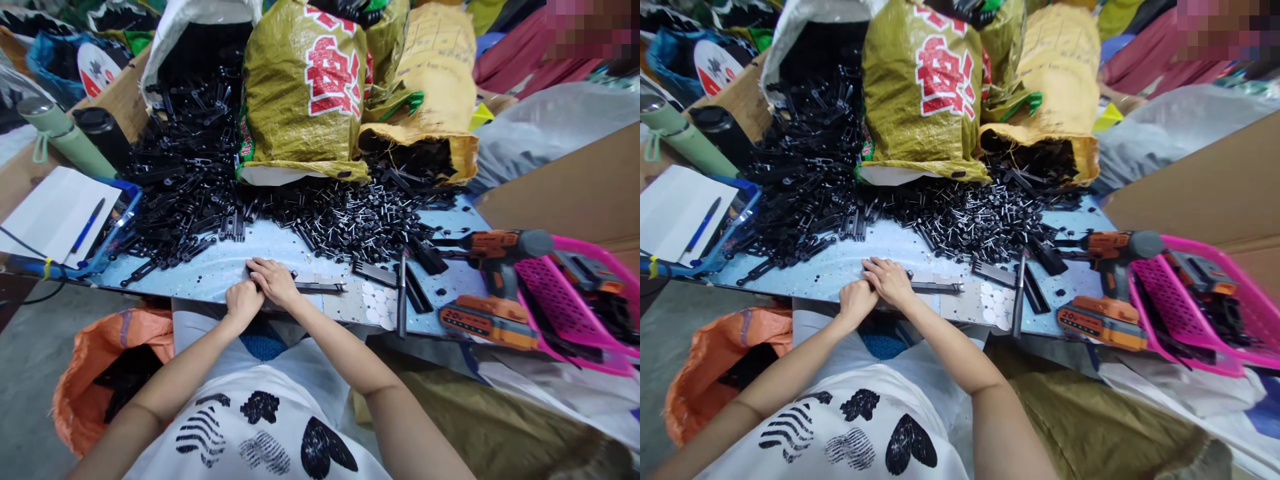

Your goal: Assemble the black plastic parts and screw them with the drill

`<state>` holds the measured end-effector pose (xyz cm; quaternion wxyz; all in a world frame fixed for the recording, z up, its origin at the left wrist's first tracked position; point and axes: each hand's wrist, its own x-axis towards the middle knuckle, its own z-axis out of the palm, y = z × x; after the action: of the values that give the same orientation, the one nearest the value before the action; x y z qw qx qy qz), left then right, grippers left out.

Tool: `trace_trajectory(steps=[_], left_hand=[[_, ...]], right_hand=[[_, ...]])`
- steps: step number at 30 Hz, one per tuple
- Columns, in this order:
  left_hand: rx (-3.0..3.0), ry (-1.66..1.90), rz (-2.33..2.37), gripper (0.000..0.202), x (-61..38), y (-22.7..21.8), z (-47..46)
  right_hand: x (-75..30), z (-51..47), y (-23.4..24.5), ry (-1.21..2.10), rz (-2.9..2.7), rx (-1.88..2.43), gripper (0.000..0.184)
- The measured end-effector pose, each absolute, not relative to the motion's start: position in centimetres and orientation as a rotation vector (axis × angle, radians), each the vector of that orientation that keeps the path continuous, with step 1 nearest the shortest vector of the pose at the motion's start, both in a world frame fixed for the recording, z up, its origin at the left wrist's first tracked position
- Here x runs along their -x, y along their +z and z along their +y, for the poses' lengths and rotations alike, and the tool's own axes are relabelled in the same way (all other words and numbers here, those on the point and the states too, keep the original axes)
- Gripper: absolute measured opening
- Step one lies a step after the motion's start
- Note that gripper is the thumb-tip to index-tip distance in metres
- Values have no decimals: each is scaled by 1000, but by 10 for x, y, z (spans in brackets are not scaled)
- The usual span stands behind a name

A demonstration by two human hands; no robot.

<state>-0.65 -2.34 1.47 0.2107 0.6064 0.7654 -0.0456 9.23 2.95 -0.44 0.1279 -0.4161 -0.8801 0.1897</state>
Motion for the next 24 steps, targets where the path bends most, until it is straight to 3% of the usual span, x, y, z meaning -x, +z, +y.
trace_trajectory(steps=[5,8,10,13,24], left_hand=[[-1905,-58,1979,34,17,9,-28],[-2293,194,1733,36,32,10,-18],[-2565,317,1483,43,36,11,-3],[-2709,223,1229,61,25,8,19],[-2638,210,1332,49,2,-7,20]], right_hand=[[-111,19,-6,450,-2492,1102,45],[-153,12,-13,296,-2374,1016,53],[-183,9,-22,225,-2331,1074,54],[-210,10,-37,222,-2390,1111,48],[-232,55,-33,356,-2627,702,47]])
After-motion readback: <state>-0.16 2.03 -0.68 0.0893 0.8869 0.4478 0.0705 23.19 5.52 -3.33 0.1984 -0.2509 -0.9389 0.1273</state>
